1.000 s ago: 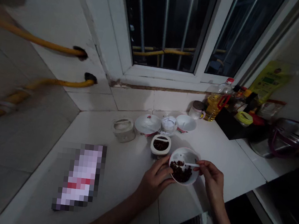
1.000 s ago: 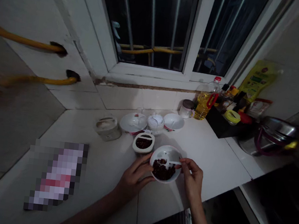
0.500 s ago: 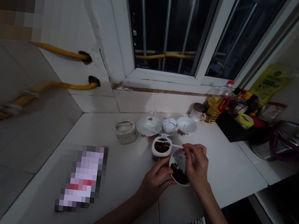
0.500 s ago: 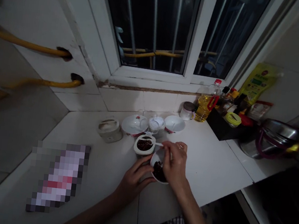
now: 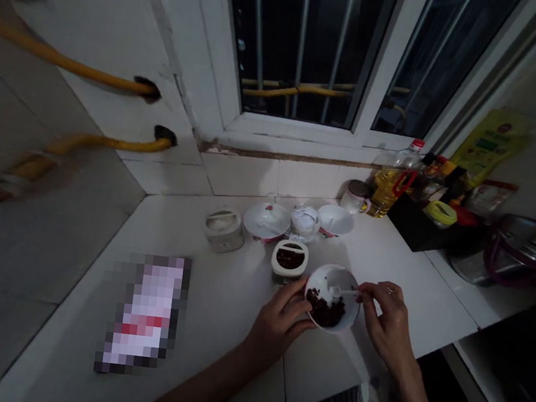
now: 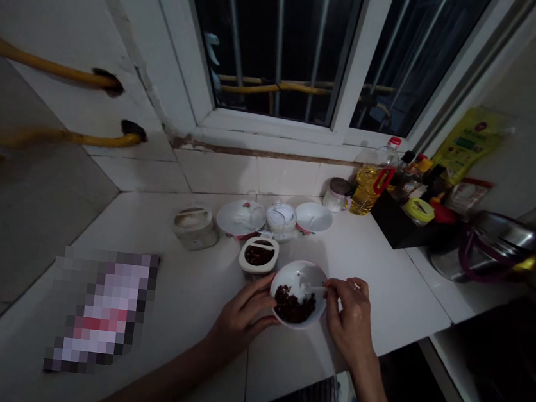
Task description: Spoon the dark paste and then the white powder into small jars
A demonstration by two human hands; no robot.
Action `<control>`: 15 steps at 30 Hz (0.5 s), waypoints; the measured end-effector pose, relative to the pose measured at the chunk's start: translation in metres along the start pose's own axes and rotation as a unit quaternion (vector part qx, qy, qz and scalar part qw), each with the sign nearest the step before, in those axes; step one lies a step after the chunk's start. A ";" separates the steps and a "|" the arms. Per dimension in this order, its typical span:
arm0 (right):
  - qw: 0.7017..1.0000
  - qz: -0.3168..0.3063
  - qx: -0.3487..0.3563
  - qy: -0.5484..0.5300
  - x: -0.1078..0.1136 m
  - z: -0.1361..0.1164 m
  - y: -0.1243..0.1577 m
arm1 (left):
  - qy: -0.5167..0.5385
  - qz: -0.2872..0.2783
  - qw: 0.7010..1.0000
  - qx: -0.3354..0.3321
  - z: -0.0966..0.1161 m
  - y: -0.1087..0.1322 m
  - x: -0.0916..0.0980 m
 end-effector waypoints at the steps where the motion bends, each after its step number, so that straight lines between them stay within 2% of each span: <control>1: 1.000 -0.015 0.003 0.008 -0.001 0.001 0.003 | -0.007 0.000 1.000 -0.006 0.001 0.000 0.000; 4: 0.999 -0.037 -0.023 -0.008 -0.010 -0.002 0.009 | -0.030 0.003 0.999 -0.029 0.004 0.000 0.001; 8: 0.991 -0.047 -0.101 -0.081 -0.027 -0.006 0.014 | -0.047 0.002 0.998 -0.041 0.007 -0.001 0.002; 11: 0.977 -0.017 -0.170 -0.126 -0.031 -0.001 0.017 | -0.037 -0.005 0.999 -0.029 0.006 -0.001 0.001; 15: 0.954 0.040 -0.244 -0.168 -0.023 0.010 0.019 | -0.014 -0.007 1.000 -0.004 0.002 -0.001 0.001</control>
Point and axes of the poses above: each hand's wrist, its own y-axis away from the middle knuckle, its own x-axis out of the back of the hand, z = x × y, the point moved 5 cm from there along -y, towards the middle knuckle
